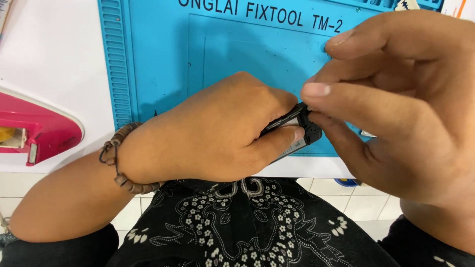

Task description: The person uses a screwdriver to remove screws from the back of a smartphone placed on a blue work mat. They carefully unscrew fasteners along the device's edge and place the removed screws on the mat.

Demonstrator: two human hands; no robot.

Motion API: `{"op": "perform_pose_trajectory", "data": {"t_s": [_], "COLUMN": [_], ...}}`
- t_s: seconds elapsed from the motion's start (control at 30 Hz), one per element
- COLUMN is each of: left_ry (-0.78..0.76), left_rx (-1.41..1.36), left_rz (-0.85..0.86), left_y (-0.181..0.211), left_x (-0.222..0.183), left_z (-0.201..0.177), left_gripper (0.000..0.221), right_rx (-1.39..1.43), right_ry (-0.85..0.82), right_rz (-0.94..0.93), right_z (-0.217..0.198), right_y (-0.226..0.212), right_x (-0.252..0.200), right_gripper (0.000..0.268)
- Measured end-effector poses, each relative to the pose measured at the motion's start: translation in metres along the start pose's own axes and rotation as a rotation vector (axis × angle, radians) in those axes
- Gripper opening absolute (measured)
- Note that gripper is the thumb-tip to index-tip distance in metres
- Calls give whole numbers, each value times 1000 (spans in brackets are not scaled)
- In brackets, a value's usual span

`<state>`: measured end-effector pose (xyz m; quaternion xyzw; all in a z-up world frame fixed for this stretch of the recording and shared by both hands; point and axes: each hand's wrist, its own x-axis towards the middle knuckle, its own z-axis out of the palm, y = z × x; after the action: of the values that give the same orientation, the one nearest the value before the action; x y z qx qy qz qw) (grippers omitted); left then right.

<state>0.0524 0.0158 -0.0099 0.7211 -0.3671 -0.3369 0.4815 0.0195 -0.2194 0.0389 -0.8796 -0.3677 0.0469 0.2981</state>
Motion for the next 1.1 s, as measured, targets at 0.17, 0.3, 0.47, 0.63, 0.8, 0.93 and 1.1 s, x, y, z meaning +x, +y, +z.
{"op": "perform_pose_trajectory", "data": {"t_s": [0.17,0.3,0.47,0.63,0.8,0.93,1.1], "left_ry": [26,139,271,256,272,267,274], "left_rx": [5,-15,15,-17,-33,-55,-70], "left_rz": [34,191,228,233,285,304,357], "left_y": [0,1,4,8,11,14,14], "left_x": [0,-1,-2,0,0,1,1], "left_z": [-1,1,1,3,3,2,3], "left_gripper": [29,34,34,34,28,27,22], "right_rx": [50,236,513,513,429,382,352], "right_ry": [51,146,292,366,401,424,439], "right_rz": [-21,74,288,375,251,199,137], "right_z": [8,12,29,42,49,52,52], "right_y": [-4,1,2,-1,8,12,13], "right_x": [9,-2,-24,-37,-41,-43,-41], "right_gripper": [32,35,48,35,35,34,34]}}
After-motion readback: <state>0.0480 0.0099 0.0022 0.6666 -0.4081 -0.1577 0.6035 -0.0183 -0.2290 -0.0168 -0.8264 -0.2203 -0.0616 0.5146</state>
